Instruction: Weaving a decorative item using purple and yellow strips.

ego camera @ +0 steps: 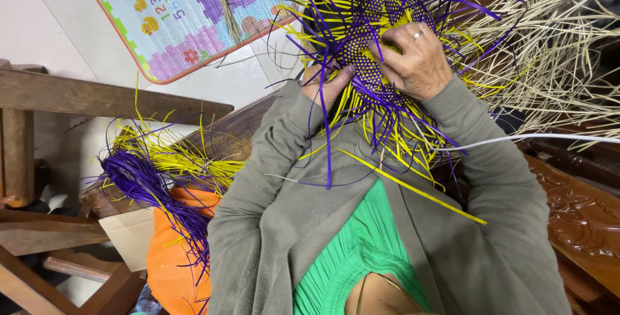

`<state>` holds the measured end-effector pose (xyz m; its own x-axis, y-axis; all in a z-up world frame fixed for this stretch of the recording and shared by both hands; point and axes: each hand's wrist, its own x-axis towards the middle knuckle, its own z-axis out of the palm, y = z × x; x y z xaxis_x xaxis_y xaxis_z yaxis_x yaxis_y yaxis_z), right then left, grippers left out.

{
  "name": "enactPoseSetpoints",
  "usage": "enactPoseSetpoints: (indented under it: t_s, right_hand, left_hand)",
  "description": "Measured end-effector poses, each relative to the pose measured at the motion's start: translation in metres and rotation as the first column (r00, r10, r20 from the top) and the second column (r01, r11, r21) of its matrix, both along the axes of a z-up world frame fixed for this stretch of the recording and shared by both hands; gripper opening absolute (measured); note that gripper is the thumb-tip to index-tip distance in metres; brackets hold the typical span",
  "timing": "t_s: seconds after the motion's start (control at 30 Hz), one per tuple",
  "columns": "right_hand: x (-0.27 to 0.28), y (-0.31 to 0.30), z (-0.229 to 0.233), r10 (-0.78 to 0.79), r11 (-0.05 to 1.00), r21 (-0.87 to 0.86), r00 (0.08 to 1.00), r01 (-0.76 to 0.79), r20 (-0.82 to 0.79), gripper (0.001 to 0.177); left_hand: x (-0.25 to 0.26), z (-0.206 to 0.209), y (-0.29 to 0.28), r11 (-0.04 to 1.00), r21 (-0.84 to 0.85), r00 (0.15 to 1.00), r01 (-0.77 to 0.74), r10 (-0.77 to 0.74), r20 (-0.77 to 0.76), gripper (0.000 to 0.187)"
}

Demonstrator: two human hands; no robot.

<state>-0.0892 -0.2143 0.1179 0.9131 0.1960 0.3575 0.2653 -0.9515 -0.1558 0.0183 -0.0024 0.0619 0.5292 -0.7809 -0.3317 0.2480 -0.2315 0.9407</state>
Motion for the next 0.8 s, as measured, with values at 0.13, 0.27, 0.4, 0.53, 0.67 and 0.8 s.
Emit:
enactPoseSetpoints:
  t_s: [0.13,0.27,0.4,0.53,0.67,0.8]
  right_hand:
    - [0.002,0.002,0.001,0.006,0.999,0.053,1.000,-0.006,-0.005,0.036]
    - [0.003,0.003,-0.001,0.010,0.999,0.032,1.000,-0.010,0.002,0.038]
    - [0.004,0.004,0.000,0.010,1.000,0.009,1.000,-0.010,-0.002,0.038]
    - [0.005,0.004,0.002,0.013,1.000,0.026,1.000,-0.013,-0.015,0.038]
    - [0.007,0.005,0.004,0.019,0.999,0.039,0.999,-0.017,-0.033,0.041]
    - [0.010,0.007,0.004,0.033,0.999,-0.002,0.999,-0.033,-0.029,0.043]
  left_hand:
    - [-0.002,-0.007,-0.001,0.997,-0.064,0.998,-0.043,0.039,-0.054,0.031]
    - [-0.006,-0.021,-0.002,0.985,0.154,0.993,-0.075,0.088,-0.078,0.029]
    - [-0.005,-0.013,0.000,0.993,0.003,0.979,-0.116,0.115,-0.169,0.029]
    - [-0.002,-0.003,0.002,0.998,-0.014,0.989,-0.064,0.062,-0.131,0.027]
    - [-0.006,-0.018,-0.002,0.981,-0.147,0.962,-0.127,0.087,-0.257,0.023]
    - [-0.006,-0.016,-0.002,0.976,-0.189,0.964,-0.111,0.059,-0.260,0.022]
